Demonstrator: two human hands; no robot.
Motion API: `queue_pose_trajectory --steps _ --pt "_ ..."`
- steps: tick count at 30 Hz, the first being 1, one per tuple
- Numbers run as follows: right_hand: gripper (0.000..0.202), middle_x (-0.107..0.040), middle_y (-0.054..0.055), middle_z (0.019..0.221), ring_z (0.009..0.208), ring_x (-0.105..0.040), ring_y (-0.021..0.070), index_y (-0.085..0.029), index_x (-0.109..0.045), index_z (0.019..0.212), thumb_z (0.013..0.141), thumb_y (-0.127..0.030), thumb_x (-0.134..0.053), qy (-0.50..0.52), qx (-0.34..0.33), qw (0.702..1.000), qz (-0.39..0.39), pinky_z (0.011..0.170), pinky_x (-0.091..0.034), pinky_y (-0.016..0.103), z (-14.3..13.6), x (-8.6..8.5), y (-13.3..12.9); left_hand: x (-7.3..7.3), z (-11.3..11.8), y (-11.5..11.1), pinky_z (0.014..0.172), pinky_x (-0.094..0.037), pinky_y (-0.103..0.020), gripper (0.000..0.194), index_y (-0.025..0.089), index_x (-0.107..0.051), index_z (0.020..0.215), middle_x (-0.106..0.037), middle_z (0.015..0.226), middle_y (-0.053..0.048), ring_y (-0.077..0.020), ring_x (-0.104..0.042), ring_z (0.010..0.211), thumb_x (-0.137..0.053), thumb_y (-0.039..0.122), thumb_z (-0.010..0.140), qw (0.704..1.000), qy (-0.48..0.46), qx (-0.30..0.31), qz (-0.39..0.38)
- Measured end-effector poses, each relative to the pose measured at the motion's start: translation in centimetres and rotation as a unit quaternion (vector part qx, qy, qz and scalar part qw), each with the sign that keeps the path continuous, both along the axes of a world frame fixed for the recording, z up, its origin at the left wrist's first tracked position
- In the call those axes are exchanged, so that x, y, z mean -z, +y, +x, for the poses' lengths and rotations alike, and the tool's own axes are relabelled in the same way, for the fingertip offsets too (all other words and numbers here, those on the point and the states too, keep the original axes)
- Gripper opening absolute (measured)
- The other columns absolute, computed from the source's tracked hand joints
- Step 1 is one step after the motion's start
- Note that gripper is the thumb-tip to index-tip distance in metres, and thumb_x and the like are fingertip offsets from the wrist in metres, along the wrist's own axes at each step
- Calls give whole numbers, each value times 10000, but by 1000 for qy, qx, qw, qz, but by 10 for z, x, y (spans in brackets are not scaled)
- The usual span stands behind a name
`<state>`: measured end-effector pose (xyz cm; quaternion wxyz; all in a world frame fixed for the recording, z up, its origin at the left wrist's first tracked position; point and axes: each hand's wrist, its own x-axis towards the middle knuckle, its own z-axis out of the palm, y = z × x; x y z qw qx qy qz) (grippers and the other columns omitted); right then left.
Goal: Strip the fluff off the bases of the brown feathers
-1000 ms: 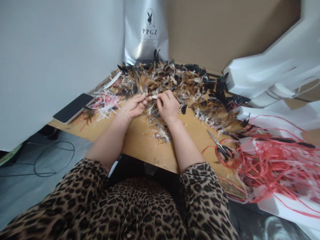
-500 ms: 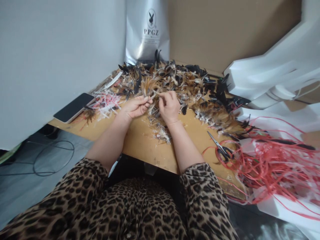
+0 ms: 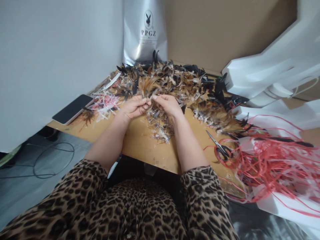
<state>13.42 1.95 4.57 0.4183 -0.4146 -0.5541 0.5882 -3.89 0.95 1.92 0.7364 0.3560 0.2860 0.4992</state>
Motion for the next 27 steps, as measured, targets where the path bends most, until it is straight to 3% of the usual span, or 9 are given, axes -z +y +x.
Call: queue_pose_trajectory --steps 8,15,20,27 --pt "378 -526 -54 510 421 -311 27 -165 -584 667 515 -417 -821 72 39 996 -28 402 -188 187 -16 4 -4 -3 3 -2 480 -469 -139 67 65 -645 789 -707 728 -70 -67 -625 518 -661 129 792 1000 10 11 8" --pt "406 -425 -83 472 405 -294 34 -189 -532 657 575 -499 -781 71 109 990 51 402 -212 204 -16 5 0 2 2 7 473 -473 -109 53 68 -637 859 -723 775 -84 -74 -661 561 -601 99 835 999 -16 -9 -26" --pt "340 -520 -41 564 495 -415 55 -177 -582 668 623 -468 -751 41 133 984 114 459 -314 201 -17 10 1 2 6 5 466 -475 -110 56 54 -636 845 -715 747 -79 -65 -644 526 -598 93 836 999 -3 -7 -32" --pt "215 -580 -24 621 568 -485 80 -177 -612 692 669 -371 -700 0 143 982 126 530 -383 212 -19 15 1 3 8 5 479 -473 -115 61 49 -631 826 -710 731 -84 -62 -637 519 -637 108 811 999 20 -17 -30"
